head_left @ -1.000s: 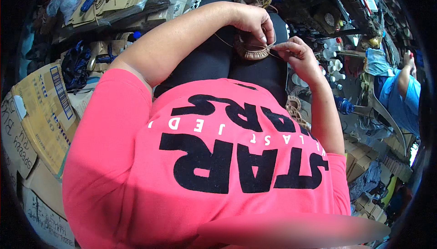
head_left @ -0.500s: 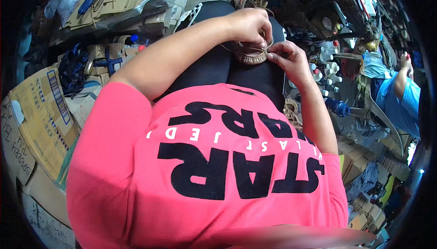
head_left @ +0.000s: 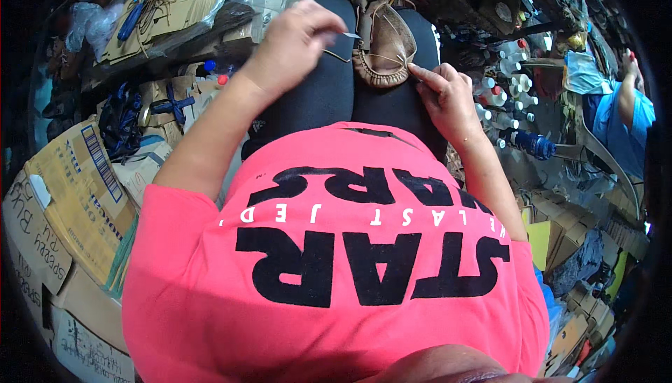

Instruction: Manually stitching a leather shoe component using a needle and thread.

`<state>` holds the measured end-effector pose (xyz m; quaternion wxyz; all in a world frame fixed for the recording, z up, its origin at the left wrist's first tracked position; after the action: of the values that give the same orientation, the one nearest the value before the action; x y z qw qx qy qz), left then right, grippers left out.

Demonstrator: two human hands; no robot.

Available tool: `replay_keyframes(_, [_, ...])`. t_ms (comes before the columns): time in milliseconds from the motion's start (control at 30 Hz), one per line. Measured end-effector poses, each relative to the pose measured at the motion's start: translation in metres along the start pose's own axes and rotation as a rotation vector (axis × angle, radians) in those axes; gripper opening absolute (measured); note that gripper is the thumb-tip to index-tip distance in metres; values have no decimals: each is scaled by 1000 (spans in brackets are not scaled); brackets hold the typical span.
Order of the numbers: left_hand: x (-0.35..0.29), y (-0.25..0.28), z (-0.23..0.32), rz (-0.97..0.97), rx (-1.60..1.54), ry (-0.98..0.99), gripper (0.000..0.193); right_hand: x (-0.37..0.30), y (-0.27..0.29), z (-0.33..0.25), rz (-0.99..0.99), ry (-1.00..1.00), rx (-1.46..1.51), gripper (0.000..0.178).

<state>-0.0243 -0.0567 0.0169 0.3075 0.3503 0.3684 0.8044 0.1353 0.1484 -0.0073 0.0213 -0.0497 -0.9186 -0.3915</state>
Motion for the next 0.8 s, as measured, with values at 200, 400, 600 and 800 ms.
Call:
replay_keyframes(200, [-7,-44,24,-64,40,-153,14,5,3,11,-47,-57,134,40])
replay_keyframes(400, [9,-55,18,96,27,-195,15,17,13,33,-134,-114,347,40])
replay_keyframes(600, [11,-71,14,8,0,-148,19,31,13,44,-247,-128,362,33])
replay_keyframes(800, [12,-72,17,-31,34,-143,18,35,11,50,-215,-28,436,37])
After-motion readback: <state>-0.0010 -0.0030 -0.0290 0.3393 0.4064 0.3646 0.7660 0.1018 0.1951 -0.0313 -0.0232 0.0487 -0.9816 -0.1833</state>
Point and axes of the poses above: each hand's wrist, its own x-axis towards the middle knuckle, its own y-axis out of the back of the hand, z = x × y, the point moved 3 cm from there along x, towards the middle knuckle, and after that the axes turned 14 degrees about x, right-handed, at the moved point
